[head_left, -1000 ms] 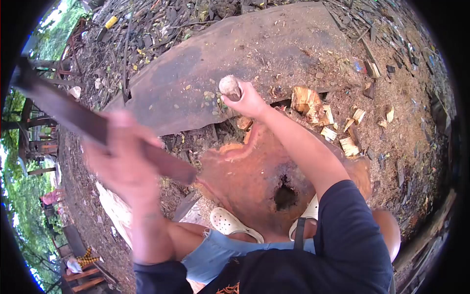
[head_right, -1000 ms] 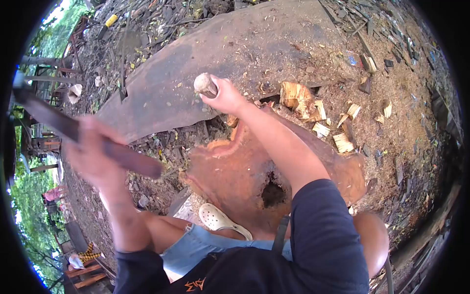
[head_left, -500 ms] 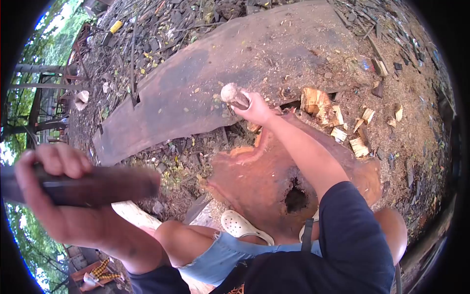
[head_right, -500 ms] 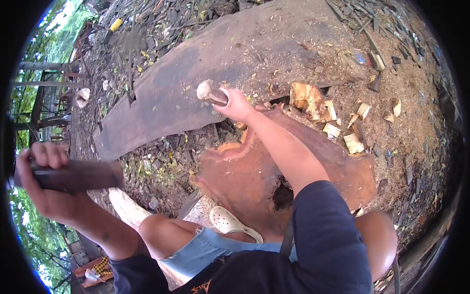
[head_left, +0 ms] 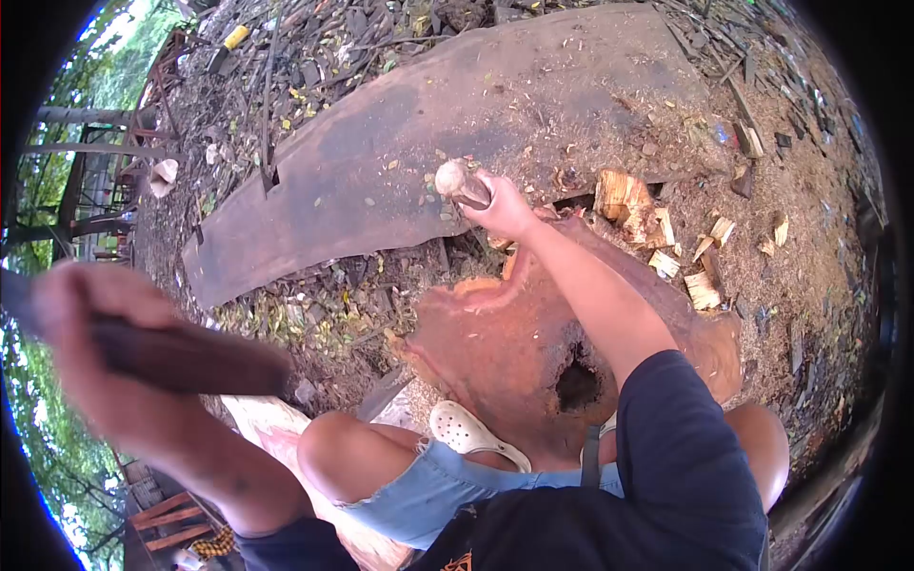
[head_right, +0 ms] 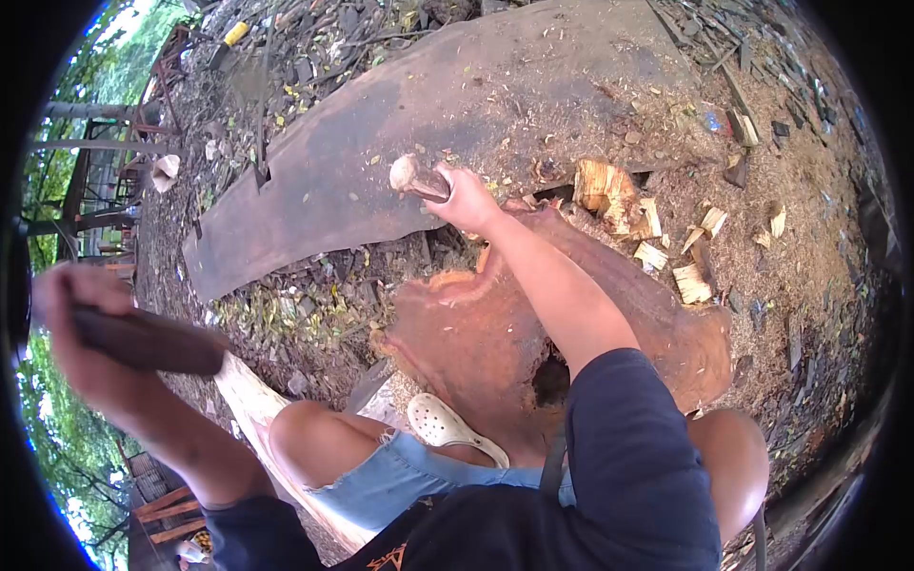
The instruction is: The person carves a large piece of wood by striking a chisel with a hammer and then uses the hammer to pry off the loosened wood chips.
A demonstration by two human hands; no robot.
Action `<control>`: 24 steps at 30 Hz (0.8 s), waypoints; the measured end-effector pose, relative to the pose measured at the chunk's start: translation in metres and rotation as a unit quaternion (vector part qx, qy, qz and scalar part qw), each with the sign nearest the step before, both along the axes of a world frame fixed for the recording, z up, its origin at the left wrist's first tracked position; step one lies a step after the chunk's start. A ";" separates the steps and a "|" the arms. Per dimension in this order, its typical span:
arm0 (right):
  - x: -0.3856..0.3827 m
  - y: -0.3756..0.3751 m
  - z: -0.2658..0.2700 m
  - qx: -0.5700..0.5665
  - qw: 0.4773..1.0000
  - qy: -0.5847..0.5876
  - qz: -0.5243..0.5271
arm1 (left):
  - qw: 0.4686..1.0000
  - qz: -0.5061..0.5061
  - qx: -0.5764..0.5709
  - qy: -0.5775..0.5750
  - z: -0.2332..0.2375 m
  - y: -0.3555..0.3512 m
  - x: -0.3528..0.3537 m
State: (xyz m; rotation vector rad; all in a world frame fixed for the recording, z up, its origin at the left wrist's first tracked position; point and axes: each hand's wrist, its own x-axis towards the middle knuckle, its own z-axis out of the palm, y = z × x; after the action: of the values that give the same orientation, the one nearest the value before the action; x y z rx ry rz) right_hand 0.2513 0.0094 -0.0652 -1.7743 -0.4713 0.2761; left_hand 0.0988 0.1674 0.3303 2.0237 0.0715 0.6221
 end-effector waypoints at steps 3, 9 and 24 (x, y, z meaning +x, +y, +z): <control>-0.004 0.002 -0.003 0.020 1.000 0.011 0.005 | 0.982 -0.053 -0.099 -0.152 -0.020 0.007 0.013; 0.000 0.003 -0.009 -0.005 1.000 -0.020 0.016 | 0.846 -0.024 -0.194 0.496 -0.194 -0.056 -0.004; -0.002 0.003 -0.007 -0.016 1.000 0.006 0.026 | 0.892 0.039 -0.033 0.448 -0.227 -0.066 -0.008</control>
State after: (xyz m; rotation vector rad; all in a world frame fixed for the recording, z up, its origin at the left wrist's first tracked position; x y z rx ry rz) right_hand 0.2493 0.0121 -0.0726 -1.7921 -0.5067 0.3316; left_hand 0.0910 0.1009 0.1035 2.0880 0.7119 -0.3144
